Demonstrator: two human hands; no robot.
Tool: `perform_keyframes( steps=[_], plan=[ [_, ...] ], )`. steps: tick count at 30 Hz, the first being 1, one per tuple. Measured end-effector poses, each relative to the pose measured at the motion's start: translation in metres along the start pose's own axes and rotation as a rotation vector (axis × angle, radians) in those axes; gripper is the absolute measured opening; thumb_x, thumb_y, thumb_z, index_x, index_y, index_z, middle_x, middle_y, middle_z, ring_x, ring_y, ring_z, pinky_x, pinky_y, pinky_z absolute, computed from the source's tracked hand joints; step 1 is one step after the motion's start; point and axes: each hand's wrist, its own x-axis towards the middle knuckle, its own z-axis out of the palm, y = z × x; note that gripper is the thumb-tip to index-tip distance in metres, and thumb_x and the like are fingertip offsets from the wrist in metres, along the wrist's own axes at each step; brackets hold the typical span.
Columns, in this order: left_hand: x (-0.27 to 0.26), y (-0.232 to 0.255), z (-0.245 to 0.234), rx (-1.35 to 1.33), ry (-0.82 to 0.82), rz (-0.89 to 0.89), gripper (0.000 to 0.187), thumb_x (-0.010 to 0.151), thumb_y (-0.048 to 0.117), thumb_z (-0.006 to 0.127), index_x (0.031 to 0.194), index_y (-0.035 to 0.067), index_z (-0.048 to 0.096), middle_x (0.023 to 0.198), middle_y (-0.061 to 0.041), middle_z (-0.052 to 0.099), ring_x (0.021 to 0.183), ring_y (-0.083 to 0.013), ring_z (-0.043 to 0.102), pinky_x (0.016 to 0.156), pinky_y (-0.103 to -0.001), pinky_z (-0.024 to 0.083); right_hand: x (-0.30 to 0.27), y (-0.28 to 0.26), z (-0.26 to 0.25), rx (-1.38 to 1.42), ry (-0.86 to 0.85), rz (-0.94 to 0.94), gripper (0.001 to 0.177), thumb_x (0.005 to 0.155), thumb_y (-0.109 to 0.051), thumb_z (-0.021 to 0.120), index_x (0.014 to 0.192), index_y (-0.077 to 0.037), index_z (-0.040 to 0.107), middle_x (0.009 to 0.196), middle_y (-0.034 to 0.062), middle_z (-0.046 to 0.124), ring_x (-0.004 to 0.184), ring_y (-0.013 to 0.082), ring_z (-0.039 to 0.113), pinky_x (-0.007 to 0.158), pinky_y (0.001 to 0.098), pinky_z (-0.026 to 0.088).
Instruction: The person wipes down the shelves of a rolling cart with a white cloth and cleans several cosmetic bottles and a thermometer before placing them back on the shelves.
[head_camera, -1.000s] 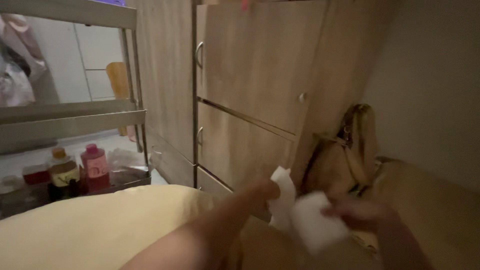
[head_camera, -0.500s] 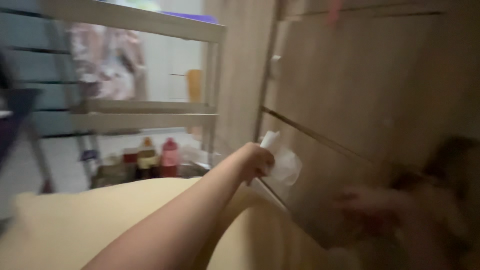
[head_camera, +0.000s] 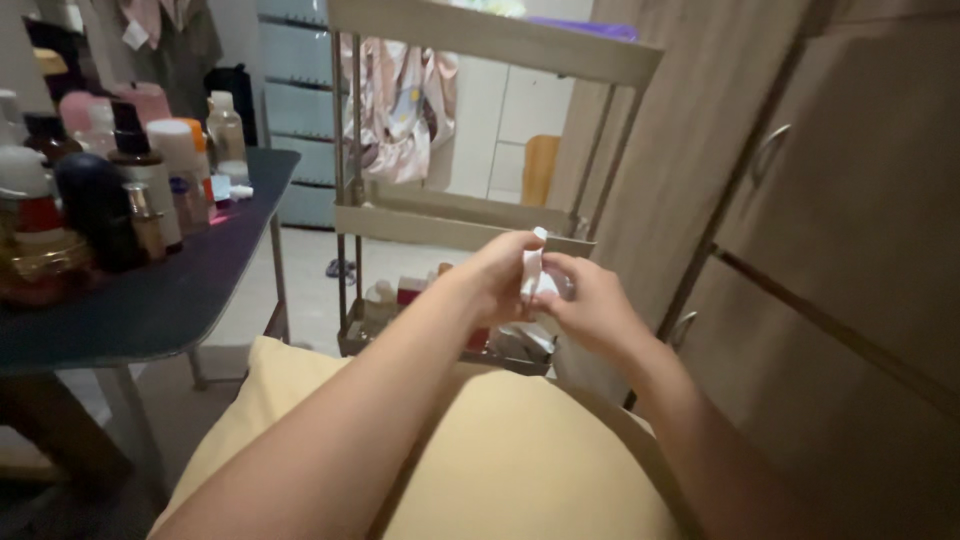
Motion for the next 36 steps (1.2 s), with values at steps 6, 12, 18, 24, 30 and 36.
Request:
perform_keyframes(
  steps=[6, 12, 18, 24, 30, 36],
  plan=[
    [0.019, 0.021, -0.049, 0.188, 0.221, -0.129, 0.033, 0.097, 0.037, 0.051, 0.115, 0.010, 0.057, 0.093, -0.005, 0.064, 0.069, -0.0176, 0.057, 0.073, -0.040, 0.051, 0.051, 0.060, 0.042, 0.059, 0.205, 0.108, 0.033, 0.089, -0.012, 0.067, 0.122, -0.012, 0.071, 0.105, 0.0173, 0.076, 0.094, 0.0301, 0.076, 0.083, 0.0386, 0.057],
    [0.084, 0.019, -0.163, -0.056, 0.719, 0.125, 0.027, 0.097, 0.020, 0.054, 0.115, 0.003, 0.063, 0.095, -0.011, 0.073, 0.055, -0.0111, 0.048, 0.055, -0.026, 0.043, 0.120, 0.134, 0.054, -0.060, 0.370, -0.065, 0.035, 0.085, -0.007, 0.070, 0.120, -0.005, 0.071, 0.109, 0.0232, 0.072, 0.101, 0.0370, 0.071, 0.087, 0.0427, 0.055],
    [0.095, 0.011, -0.230, -0.278, 0.920, 0.267, 0.032, 0.087, 0.004, 0.052, 0.118, 0.009, 0.059, 0.098, -0.008, 0.062, 0.083, -0.0205, 0.056, 0.075, -0.045, 0.047, 0.150, 0.144, 0.069, -0.173, 0.238, -0.173, 0.034, 0.084, 0.000, 0.065, 0.117, -0.003, 0.071, 0.111, 0.0235, 0.070, 0.104, 0.0415, 0.066, 0.090, 0.0471, 0.053],
    [0.095, 0.031, -0.207, -0.237, 0.951, 0.180, 0.029, 0.093, 0.016, 0.057, 0.122, 0.010, 0.056, 0.102, -0.008, 0.056, 0.089, -0.0234, 0.059, 0.086, -0.056, 0.048, 0.172, 0.124, 0.094, -0.209, -0.069, 0.055, 0.033, 0.082, 0.006, 0.058, 0.109, -0.008, 0.071, 0.104, 0.0169, 0.074, 0.100, 0.0358, 0.070, 0.088, 0.0464, 0.053],
    [0.120, 0.023, -0.217, -0.269, 0.886, 0.182, 0.034, 0.093, 0.018, 0.061, 0.125, 0.007, 0.060, 0.108, -0.009, 0.060, 0.097, -0.0256, 0.062, 0.088, -0.052, 0.052, 0.193, 0.085, 0.127, -0.229, -0.105, -0.098, 0.025, 0.087, -0.004, 0.063, 0.109, -0.011, 0.073, 0.105, 0.0199, 0.073, 0.101, 0.0409, 0.068, 0.085, 0.0495, 0.054],
    [0.115, 0.014, -0.242, -0.282, 0.729, 0.187, 0.033, 0.097, 0.028, 0.048, 0.125, 0.013, 0.059, 0.113, -0.005, 0.070, 0.105, -0.0228, 0.067, 0.086, -0.048, 0.045, 0.217, 0.036, 0.172, -0.202, -0.078, -0.199, 0.032, 0.080, -0.008, 0.071, 0.111, -0.014, 0.075, 0.105, 0.0200, 0.073, 0.099, 0.0411, 0.068, 0.086, 0.0491, 0.055]
  ],
)
